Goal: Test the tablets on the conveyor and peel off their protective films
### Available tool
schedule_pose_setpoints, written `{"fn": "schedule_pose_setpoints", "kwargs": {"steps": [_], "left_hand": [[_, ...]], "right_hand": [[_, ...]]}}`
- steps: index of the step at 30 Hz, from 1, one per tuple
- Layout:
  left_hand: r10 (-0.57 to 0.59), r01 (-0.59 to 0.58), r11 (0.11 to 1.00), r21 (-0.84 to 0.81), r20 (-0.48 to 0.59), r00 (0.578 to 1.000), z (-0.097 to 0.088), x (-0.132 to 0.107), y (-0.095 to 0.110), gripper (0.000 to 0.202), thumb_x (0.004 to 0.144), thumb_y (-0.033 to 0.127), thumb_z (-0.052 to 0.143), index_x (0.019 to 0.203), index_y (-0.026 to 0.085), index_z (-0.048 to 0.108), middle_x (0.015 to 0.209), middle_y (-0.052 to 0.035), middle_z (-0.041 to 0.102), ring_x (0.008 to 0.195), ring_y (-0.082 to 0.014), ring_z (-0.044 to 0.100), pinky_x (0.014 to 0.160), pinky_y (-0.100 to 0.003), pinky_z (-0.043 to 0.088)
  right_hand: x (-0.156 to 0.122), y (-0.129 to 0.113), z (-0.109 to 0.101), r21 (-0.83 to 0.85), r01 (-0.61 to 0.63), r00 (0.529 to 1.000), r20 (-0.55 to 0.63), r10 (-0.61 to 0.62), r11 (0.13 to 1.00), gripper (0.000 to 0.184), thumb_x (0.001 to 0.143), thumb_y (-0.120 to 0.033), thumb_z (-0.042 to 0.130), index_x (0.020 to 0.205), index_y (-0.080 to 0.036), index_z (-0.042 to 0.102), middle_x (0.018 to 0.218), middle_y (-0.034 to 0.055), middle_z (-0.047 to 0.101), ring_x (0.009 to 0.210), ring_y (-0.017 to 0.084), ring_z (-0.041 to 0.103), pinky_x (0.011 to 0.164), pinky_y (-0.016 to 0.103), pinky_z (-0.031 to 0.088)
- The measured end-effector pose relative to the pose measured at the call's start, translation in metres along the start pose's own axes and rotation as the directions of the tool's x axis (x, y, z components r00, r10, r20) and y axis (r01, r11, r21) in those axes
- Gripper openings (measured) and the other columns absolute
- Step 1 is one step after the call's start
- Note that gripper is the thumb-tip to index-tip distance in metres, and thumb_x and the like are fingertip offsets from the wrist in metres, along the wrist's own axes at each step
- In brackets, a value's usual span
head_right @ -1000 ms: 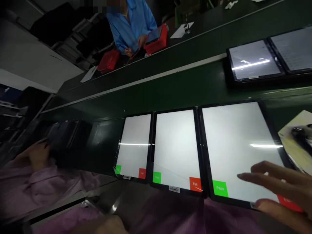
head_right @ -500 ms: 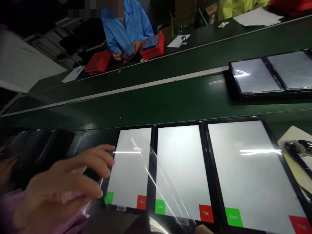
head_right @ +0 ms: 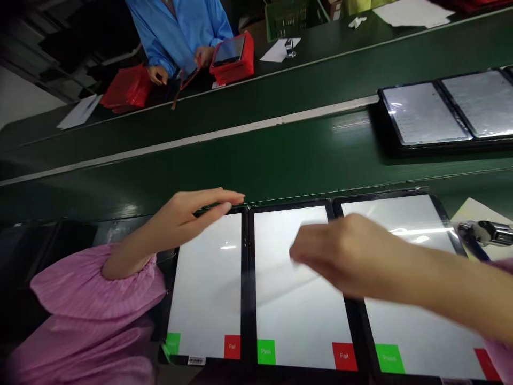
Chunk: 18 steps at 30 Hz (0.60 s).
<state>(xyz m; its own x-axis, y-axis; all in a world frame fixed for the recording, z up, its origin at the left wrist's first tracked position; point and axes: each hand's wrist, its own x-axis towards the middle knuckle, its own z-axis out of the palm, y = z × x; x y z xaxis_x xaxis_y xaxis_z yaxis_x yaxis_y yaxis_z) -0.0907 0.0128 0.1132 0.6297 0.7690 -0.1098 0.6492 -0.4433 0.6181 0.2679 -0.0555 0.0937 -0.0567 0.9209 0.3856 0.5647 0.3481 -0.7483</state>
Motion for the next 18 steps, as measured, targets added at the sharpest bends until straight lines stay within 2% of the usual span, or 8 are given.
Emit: {"fn": "schedule_pose_setpoints", "kwargs": {"steps": [2,5,7,12,15,18], "left_hand": [[-0.115,0.116,0.993,0.002,-0.07,0.991,-0.005,-0.002,-0.009,0.05,0.107,0.05,0.042,0.132,0.019,0.072,0.127,-0.0079,0.078,0.114,-0.0233,0.075,0.093,-0.032,0.063],[-0.202,0.202,0.979,0.012,0.005,0.979,-0.003,-0.009,-0.017,0.053,0.104,0.056,0.043,0.128,0.02,0.075,0.124,-0.0087,0.079,0.109,-0.0253,0.075,0.084,-0.032,0.064],[-0.213,0.213,0.977,-0.005,0.029,0.977,0.002,-0.011,-0.019,0.054,0.103,0.058,0.044,0.125,0.022,0.076,0.123,-0.008,0.079,0.109,-0.0261,0.074,0.08,-0.031,0.064],[-0.204,0.202,0.977,-0.076,-0.019,0.979,0.009,-0.009,-0.019,0.048,0.1,0.057,0.049,0.116,0.024,0.08,0.118,-0.0071,0.08,0.106,-0.0261,0.073,0.065,-0.026,0.06],[-0.159,0.155,0.986,-0.06,-0.068,0.985,0.011,-0.004,-0.019,0.043,0.1,0.054,0.051,0.106,0.025,0.082,0.111,-0.0063,0.081,0.1,-0.0254,0.074,0.07,-0.029,0.061],[-0.098,0.096,0.995,-0.023,-0.119,0.988,0.012,-0.002,-0.02,0.04,0.1,0.052,0.052,0.097,0.025,0.081,0.103,-0.005,0.082,0.094,-0.0246,0.074,0.084,-0.036,0.062]], "right_hand": [[0.033,0.026,-0.017,-0.003,-0.014,1.0,-0.003,0.014,1.0,0.044,0.096,-0.062,0.074,0.106,-0.019,0.077,0.124,0.0108,0.072,0.092,0.021,0.075,0.064,0.035,0.065],[0.063,0.042,-0.033,-0.023,-0.04,0.999,-0.036,0.04,0.999,0.042,0.1,-0.059,0.07,0.113,-0.019,0.076,0.129,0.0111,0.07,0.096,0.023,0.076,0.066,0.036,0.066],[0.073,0.034,-0.032,-0.036,-0.051,0.998,-0.045,0.05,0.998,0.042,0.1,-0.059,0.07,0.112,-0.019,0.076,0.127,0.0105,0.071,0.093,0.021,0.075,0.065,0.036,0.066],[0.09,-0.013,-0.009,-0.04,-0.057,0.998,-0.033,0.056,0.998,0.043,0.094,-0.06,0.077,0.096,-0.017,0.073,0.103,0.0051,0.074,0.066,0.01,0.067,0.053,0.031,0.057],[0.096,-0.03,-0.003,-0.004,-0.044,0.998,-0.052,0.043,0.999,0.048,0.087,-0.064,0.081,0.089,-0.017,0.07,0.09,0.001,0.07,0.058,0.006,0.06,0.048,0.029,0.051],[0.098,-0.033,-0.005,0.034,-0.056,0.997,-0.044,0.058,0.998,0.053,0.082,-0.07,0.082,0.085,-0.019,0.068,0.082,-0.0013,0.067,0.055,0.006,0.059,0.047,0.03,0.05]]}}
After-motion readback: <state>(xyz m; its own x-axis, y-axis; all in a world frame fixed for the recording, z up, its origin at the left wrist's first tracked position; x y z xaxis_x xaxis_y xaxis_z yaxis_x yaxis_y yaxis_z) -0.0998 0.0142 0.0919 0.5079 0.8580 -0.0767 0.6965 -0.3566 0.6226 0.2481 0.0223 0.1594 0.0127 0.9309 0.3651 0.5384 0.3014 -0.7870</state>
